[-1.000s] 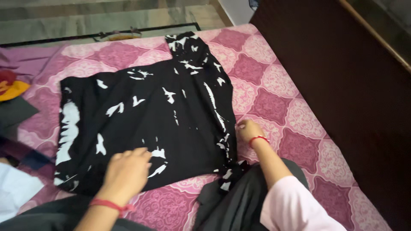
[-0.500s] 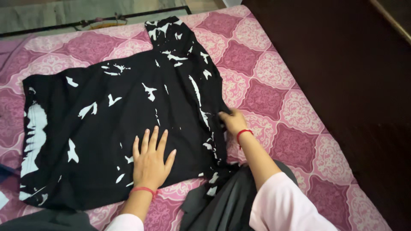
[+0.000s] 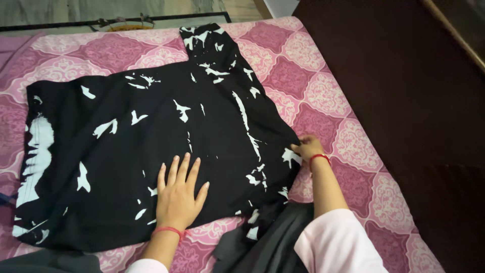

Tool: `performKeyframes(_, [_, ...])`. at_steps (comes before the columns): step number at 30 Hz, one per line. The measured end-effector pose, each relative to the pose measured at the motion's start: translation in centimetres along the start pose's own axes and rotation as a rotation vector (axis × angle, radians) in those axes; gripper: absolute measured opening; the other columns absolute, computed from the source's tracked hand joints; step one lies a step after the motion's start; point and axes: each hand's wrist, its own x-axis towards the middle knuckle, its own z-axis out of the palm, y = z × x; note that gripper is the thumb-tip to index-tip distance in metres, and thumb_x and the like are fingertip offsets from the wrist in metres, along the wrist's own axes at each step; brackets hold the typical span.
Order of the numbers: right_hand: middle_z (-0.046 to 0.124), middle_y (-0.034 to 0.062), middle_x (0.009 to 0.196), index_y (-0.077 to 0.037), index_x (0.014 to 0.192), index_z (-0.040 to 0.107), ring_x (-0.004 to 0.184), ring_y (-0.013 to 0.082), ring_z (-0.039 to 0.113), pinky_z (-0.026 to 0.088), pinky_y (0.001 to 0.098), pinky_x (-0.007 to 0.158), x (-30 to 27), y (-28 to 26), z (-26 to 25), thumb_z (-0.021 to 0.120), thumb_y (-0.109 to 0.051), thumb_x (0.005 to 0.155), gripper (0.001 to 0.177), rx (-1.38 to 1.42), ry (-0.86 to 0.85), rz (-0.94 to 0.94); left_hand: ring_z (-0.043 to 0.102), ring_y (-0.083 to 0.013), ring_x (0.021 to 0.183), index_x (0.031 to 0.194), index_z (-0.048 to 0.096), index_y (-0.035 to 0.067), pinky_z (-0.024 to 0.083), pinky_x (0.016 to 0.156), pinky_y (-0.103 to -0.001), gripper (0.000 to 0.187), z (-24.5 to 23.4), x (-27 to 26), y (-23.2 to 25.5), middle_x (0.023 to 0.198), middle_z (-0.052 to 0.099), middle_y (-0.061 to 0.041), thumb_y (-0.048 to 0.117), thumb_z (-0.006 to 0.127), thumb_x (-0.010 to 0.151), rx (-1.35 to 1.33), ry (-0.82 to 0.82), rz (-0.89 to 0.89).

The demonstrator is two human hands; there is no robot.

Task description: The person picks up a black shirt from a pile, spreads it on a bed, and folds it into a square before picking up a patterned yellow shirt and folding it.

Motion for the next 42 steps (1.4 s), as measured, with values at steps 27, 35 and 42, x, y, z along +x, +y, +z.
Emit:
performKeyframes(27, [0.069,0.0047,0.086,-0.005,0.107,0.065,0.074,0.0121,0.061,0.049,0.0267,0.065,7.4,-15.2,4.9,0.083,-0.007,0.085,0.029,0.142,0.146,-0.479,0.037,-0.0314,0.142,0.142,0.052,0.013,0.022,0.118,-0.054,0.061,1.3,0.4,-0.8,0.151,0.046,-0.012,0.043,0.052,0.089,-0.122,0.015,-0.044])
performKeyframes(35, [0.072,0.0150,0.112,-0.008,0.130,0.060,0.095,0.0247,0.072,0.058,0.0351,0.078,2.0,-16.1,3.6,0.073,-0.014,0.090,0.042,-0.175,0.246,-0.539,0.036,-0.0324,0.143,0.142,0.052,0.012,0.021,0.119,-0.054,0.061,1.1,0.3,-0.9,0.152,0.046,-0.012,0.041,0.055,0.089,-0.150,0.030,-0.035])
performKeyframes(42, [0.040,0.0294,0.157,-0.013,0.151,0.048,0.141,0.0452,0.041,0.035,0.0504,0.115,-9.9,-19.6,5.8,0.072,-0.039,0.090,0.071,-0.810,-0.152,-1.078,0.035,-0.0362,0.143,0.144,0.052,0.009,0.018,0.119,-0.056,0.064,1.2,-0.2,-1.0,0.152,0.045,-0.017,0.042,0.057,0.090,-0.177,0.041,-0.027])
